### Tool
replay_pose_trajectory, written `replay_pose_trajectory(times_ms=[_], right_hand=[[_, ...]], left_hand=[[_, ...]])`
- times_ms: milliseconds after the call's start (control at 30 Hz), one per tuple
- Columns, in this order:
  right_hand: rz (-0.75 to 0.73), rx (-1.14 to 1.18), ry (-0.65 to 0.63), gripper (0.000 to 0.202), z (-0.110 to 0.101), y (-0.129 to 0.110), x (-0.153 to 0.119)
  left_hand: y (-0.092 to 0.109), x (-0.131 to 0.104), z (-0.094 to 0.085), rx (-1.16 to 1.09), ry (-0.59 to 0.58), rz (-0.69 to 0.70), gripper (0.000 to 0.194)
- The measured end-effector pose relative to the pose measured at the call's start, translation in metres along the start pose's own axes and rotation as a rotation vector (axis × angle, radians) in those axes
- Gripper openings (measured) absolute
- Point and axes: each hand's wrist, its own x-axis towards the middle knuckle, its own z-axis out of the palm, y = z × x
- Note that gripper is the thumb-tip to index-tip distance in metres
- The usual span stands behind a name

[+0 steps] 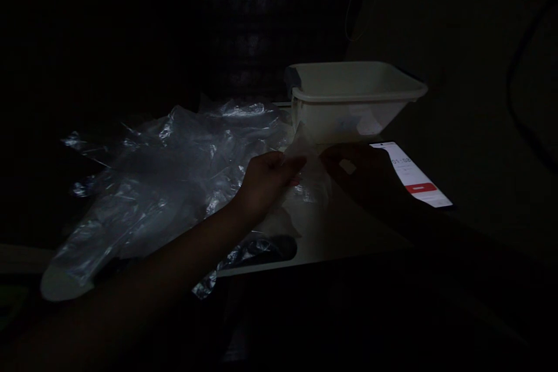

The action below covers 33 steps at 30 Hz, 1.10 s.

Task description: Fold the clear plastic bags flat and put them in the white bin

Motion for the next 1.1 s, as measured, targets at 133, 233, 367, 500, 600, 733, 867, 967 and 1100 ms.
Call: replay_pose_trajectory(times_ms=[133, 233, 367, 500, 600, 733, 867, 967, 1100], right_hand=[[0.065, 0.034, 0.061, 0.017, 0.0, 0.006, 0.0], [0.107, 0.065, 0.096, 0.016, -0.002, 0.011, -0.001], [0.085, 0.041, 0.094, 0.015, -0.007, 0.013, -0.005], [0.044, 0.024, 0.093, 0.018, -0.011, 0.009, -0.012], [0.007, 0.032, 0.094, 0.028, -0.009, 0.007, -0.017], [-0.043, 0.028, 0.053, 0.031, -0.004, 0.008, -0.018], [-0.075, 0.009, 0.04, 0.034, -0.002, 0.012, -0.017], [-0.105, 0.001, 0.052, 0.033, 0.0, 0.015, -0.018], [-0.112, -0.028, 0.082, 0.023, 0.001, 0.016, -0.017]], left_hand=[[0.003, -0.003, 0.002, -0.037, 0.018, 0.058, 0.025], [0.005, -0.003, 0.002, 0.024, 0.018, 0.123, 0.021], [0.009, 0.004, 0.001, 0.159, 0.035, 0.192, 0.015], [0.018, 0.011, 0.005, 0.278, 0.065, 0.245, 0.016], [0.019, 0.008, 0.01, 0.31, 0.039, 0.256, 0.017], [0.007, -0.004, 0.013, 0.343, -0.005, 0.256, 0.016], [-0.004, -0.006, 0.012, 0.357, -0.019, 0.283, 0.016], [-0.005, -0.002, 0.012, 0.324, 0.004, 0.323, 0.019], [-0.005, 0.0, 0.015, 0.347, 0.041, 0.363, 0.014]])
